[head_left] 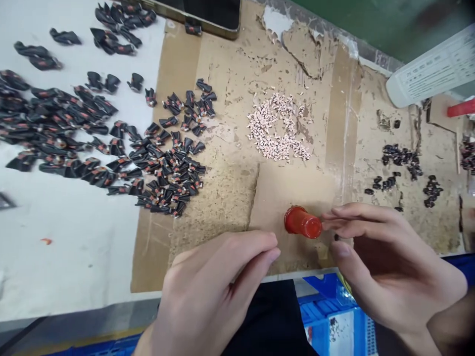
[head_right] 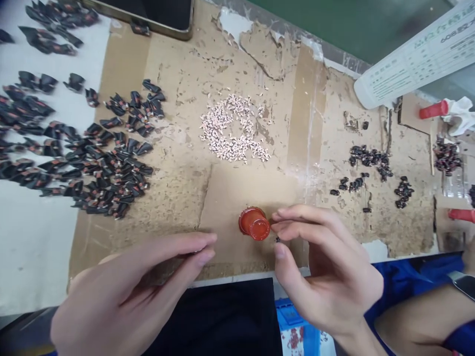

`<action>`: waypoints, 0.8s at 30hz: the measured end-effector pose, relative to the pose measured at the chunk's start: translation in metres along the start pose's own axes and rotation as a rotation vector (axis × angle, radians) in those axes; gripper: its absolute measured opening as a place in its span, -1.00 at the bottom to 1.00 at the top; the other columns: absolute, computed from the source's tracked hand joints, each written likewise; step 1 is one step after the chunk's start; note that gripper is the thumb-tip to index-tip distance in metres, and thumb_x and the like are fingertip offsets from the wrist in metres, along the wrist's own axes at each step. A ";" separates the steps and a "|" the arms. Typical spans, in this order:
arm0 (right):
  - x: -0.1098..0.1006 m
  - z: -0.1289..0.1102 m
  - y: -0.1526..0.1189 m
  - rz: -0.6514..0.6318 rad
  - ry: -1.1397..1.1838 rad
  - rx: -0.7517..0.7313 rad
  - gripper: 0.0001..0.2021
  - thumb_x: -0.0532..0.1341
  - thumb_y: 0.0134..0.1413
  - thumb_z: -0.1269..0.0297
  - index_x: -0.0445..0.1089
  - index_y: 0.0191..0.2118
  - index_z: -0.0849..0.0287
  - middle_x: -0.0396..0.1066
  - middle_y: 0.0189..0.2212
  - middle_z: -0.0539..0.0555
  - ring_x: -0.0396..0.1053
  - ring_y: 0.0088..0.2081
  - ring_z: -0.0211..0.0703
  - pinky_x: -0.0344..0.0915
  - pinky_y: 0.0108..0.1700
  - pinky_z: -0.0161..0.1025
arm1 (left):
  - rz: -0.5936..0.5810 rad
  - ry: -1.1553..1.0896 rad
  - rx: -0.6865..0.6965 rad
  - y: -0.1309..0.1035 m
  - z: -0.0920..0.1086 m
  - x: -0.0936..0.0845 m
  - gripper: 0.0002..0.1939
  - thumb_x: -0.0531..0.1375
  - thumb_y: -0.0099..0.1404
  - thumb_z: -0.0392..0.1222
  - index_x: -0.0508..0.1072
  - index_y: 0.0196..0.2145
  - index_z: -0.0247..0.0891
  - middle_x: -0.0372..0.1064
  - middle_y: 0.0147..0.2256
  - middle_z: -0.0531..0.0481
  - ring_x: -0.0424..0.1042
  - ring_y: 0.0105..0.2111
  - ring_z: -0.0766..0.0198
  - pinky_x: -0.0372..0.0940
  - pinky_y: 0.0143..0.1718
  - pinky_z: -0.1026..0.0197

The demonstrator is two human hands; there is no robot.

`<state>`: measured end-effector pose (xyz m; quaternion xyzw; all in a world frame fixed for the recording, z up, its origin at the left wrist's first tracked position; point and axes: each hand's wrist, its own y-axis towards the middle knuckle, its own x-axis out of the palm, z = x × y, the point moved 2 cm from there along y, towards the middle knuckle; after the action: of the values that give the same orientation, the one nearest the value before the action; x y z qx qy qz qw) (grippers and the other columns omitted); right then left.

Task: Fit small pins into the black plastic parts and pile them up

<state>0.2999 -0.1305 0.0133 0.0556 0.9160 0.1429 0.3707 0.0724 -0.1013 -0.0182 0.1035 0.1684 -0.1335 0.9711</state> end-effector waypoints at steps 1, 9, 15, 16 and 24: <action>0.000 -0.001 0.000 -0.009 -0.011 -0.008 -0.75 0.39 0.05 0.64 0.56 -0.18 0.20 0.57 -0.10 0.12 0.59 -0.15 -0.12 0.54 -0.07 -0.14 | 0.001 -0.001 0.004 -0.001 -0.001 0.000 -0.92 0.29 0.48 -0.33 0.58 -0.15 -0.19 0.70 -0.27 0.19 0.67 -0.36 0.49 0.50 -0.17 0.59; 0.000 -0.004 0.000 -0.074 -0.174 -0.061 -0.83 0.39 0.10 0.56 0.54 -0.21 0.20 0.59 -0.10 0.16 0.60 -0.11 -0.13 0.49 -0.06 -0.14 | -0.010 0.045 0.047 -0.005 -0.004 0.000 -0.90 0.26 0.50 -0.34 0.58 -0.17 -0.20 0.68 -0.29 0.14 0.63 -0.41 0.45 0.51 -0.30 0.51; 0.002 -0.007 0.002 -0.084 -0.243 -0.069 -0.86 0.39 0.11 0.54 0.53 -0.22 0.22 0.60 -0.09 0.20 0.61 -0.11 -0.13 0.47 -0.03 -0.13 | -0.019 0.044 0.051 -0.004 -0.005 -0.001 -0.90 0.28 0.48 -0.37 0.57 -0.16 -0.20 0.68 -0.24 0.10 0.64 -0.37 0.40 0.53 -0.28 0.46; 0.002 -0.008 0.003 -0.089 -0.247 -0.076 -0.86 0.39 0.11 0.56 0.53 -0.22 0.23 0.60 -0.09 0.20 0.61 -0.12 -0.14 0.48 -0.03 -0.13 | -0.024 0.041 0.050 -0.004 -0.005 -0.001 -0.90 0.27 0.48 -0.37 0.57 -0.16 -0.21 0.68 -0.24 0.10 0.64 -0.38 0.40 0.53 -0.29 0.46; 0.003 -0.013 0.007 -0.127 -0.300 -0.142 -0.83 0.37 0.11 0.63 0.51 -0.23 0.26 0.60 -0.12 0.21 0.60 -0.14 -0.18 0.48 -0.07 -0.18 | -0.032 0.025 0.058 -0.005 -0.005 -0.002 -0.89 0.25 0.51 -0.36 0.56 -0.17 -0.20 0.66 -0.28 0.12 0.59 -0.43 0.41 0.51 -0.32 0.44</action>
<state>0.2886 -0.1257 0.0222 -0.0079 0.8396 0.1736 0.5147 0.0677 -0.1044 -0.0232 0.1307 0.1781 -0.1526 0.9633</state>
